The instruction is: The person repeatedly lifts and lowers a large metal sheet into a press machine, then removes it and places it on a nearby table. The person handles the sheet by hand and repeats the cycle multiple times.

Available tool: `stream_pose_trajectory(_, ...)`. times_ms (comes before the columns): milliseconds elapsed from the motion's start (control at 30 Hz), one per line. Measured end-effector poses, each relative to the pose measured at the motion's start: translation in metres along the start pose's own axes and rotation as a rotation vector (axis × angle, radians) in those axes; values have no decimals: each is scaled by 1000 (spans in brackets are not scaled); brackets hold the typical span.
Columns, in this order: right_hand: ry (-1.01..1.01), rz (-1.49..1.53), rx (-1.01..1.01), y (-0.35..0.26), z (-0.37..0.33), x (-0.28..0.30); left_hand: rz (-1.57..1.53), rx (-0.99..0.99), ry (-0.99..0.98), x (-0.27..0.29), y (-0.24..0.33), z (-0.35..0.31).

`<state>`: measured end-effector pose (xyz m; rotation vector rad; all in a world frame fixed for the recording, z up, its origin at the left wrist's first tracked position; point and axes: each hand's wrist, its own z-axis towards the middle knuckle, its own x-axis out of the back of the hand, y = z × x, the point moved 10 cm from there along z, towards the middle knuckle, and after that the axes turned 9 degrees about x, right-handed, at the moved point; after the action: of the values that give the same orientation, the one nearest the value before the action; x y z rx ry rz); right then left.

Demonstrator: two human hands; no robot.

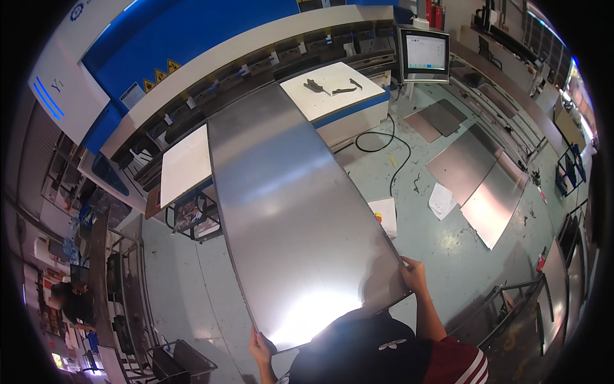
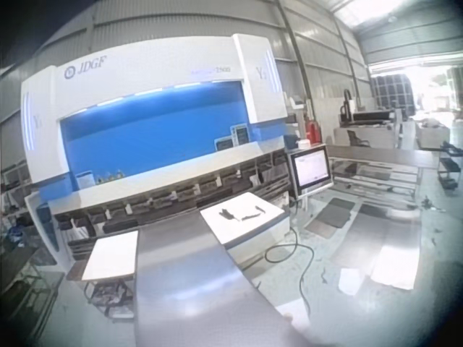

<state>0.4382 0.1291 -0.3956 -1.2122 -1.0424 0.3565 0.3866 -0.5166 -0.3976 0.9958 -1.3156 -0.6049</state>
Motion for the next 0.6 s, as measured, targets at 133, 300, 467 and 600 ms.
stream_pose_trajectory(133, 5, -39, -25, 1, 1, 1, 56, 116, -1, 0, -22, 2)
stream_pose_trajectory(300, -17, -14, 9, 0, 4, -1, 103, 243, -31, 0, -42, 2)
stream_pose_trajectory(467, -7, -2, 15, 2, 4, -1, 39, 76, 20, 2, -18, 1)
stream_pose_trajectory(600, -16, -2, 32, 0, 5, -2, -2, 4, 5, 2, -8, 1)
